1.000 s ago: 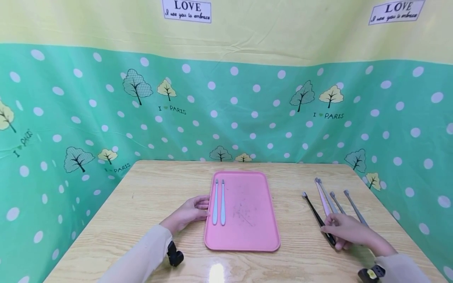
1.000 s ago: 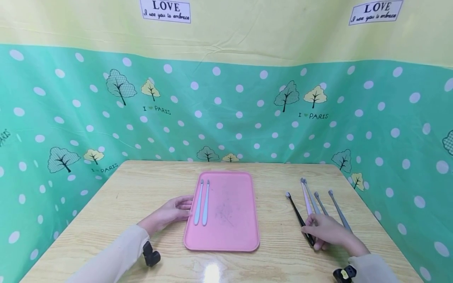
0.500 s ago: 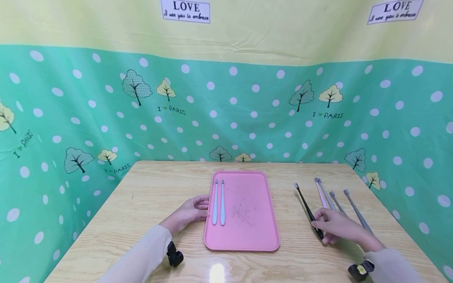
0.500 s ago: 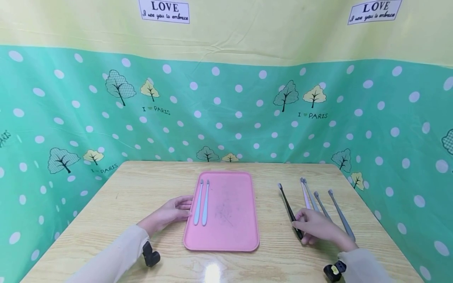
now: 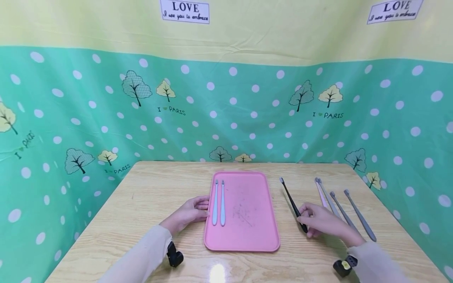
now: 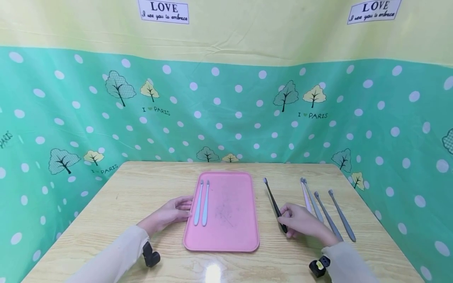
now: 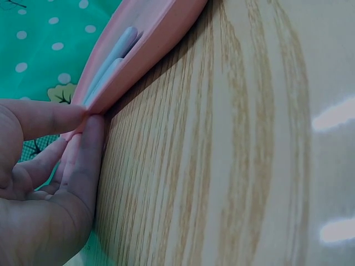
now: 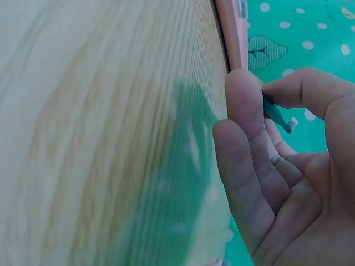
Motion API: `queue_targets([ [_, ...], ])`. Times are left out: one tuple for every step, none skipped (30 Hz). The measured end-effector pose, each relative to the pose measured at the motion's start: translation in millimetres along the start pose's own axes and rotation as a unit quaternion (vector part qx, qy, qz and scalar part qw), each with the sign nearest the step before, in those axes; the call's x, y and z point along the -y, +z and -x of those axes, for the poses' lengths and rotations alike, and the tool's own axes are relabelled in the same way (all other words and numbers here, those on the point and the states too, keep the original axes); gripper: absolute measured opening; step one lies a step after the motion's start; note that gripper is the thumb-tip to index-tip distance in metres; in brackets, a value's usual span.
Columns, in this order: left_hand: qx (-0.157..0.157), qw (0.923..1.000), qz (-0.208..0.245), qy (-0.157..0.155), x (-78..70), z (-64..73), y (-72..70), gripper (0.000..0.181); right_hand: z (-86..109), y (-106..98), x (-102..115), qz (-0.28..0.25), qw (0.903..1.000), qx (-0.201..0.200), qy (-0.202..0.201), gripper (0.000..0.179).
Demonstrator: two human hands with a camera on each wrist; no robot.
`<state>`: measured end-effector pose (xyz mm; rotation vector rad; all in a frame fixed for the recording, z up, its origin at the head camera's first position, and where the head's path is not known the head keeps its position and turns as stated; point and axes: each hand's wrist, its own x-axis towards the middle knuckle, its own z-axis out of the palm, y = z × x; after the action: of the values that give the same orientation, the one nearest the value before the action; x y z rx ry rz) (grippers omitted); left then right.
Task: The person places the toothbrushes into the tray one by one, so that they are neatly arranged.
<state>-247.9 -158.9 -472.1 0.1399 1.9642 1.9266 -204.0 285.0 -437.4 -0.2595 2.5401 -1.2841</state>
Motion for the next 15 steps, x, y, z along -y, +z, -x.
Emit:
queue_targets([
  [-0.002,1.0000,-0.001,-0.002,-0.2,0.3,0.3,0.067,-1.1,1.7,1.4,-0.003,1.0000,0.004,-0.006,0.027],
  [-0.003,1.0000,-0.001,-0.004,-0.4,0.5,0.8,0.067,-2.2,3.5,2.5,-0.007,0.9999,0.010,-0.011,0.026],
  [-0.004,1.0000,-0.001,-0.006,-0.5,0.8,1.1,0.067,-4.0,5.3,2.8,-0.007,0.9997,0.015,-0.018,0.027],
  [-0.004,1.0000,-0.001,-0.007,-0.6,1.0,1.5,0.067,-5.4,7.1,3.3,-0.009,0.9995,0.021,-0.022,0.027],
  [-0.004,1.0000,-0.003,-0.005,-0.6,1.2,1.5,0.067,-7.1,9.1,4.0,-0.012,0.9993,0.024,-0.025,0.028],
  [-0.004,1.0000,-0.005,-0.006,-0.7,1.4,1.6,0.067,-8.9,10.9,4.7,-0.013,0.9992,0.026,-0.027,0.028],
  [-0.006,0.9999,-0.005,-0.007,-1.1,1.8,1.7,0.067,-10.9,12.8,5.6,-0.015,0.9991,0.028,-0.028,0.028],
  [-0.007,0.9999,-0.006,-0.008,-1.0,1.6,1.5,0.068,-12.9,14.5,6.7,-0.018,0.9990,0.031,-0.028,0.029],
  [-0.009,0.9999,-0.009,-0.008,-1.0,1.5,1.3,0.068,-14.9,16.1,8.1,-0.021,0.9988,0.033,-0.030,0.029],
  [-0.011,0.9998,-0.011,-0.009,-1.1,1.4,1.2,0.068,-16.8,17.6,9.8,-0.025,0.9985,0.037,-0.031,0.030],
  [-0.012,0.9998,-0.012,-0.009,-1.3,1.4,1.1,0.068,-18.4,19.2,11.8,-0.028,0.9982,0.042,-0.034,0.031],
  [-0.014,0.9998,-0.011,-0.011,-1.4,1.1,1.1,0.068,-19.8,20.6,14.0,-0.031,0.9978,0.047,-0.036,0.031],
  [-0.013,0.9998,-0.013,-0.009,-1.2,1.0,1.2,0.068,-21.3,22.0,16.1,-0.034,0.9973,0.054,-0.038,0.032],
  [-0.013,0.9998,-0.012,-0.010,-1.4,0.9,1.4,0.068,-22.5,23.3,18.4,-0.037,0.9967,0.059,-0.040,0.032],
  [-0.013,0.9998,-0.013,-0.009,-1.7,1.0,1.6,0.068,-23.8,24.7,20.7,-0.039,0.9962,0.065,-0.043,0.032],
])
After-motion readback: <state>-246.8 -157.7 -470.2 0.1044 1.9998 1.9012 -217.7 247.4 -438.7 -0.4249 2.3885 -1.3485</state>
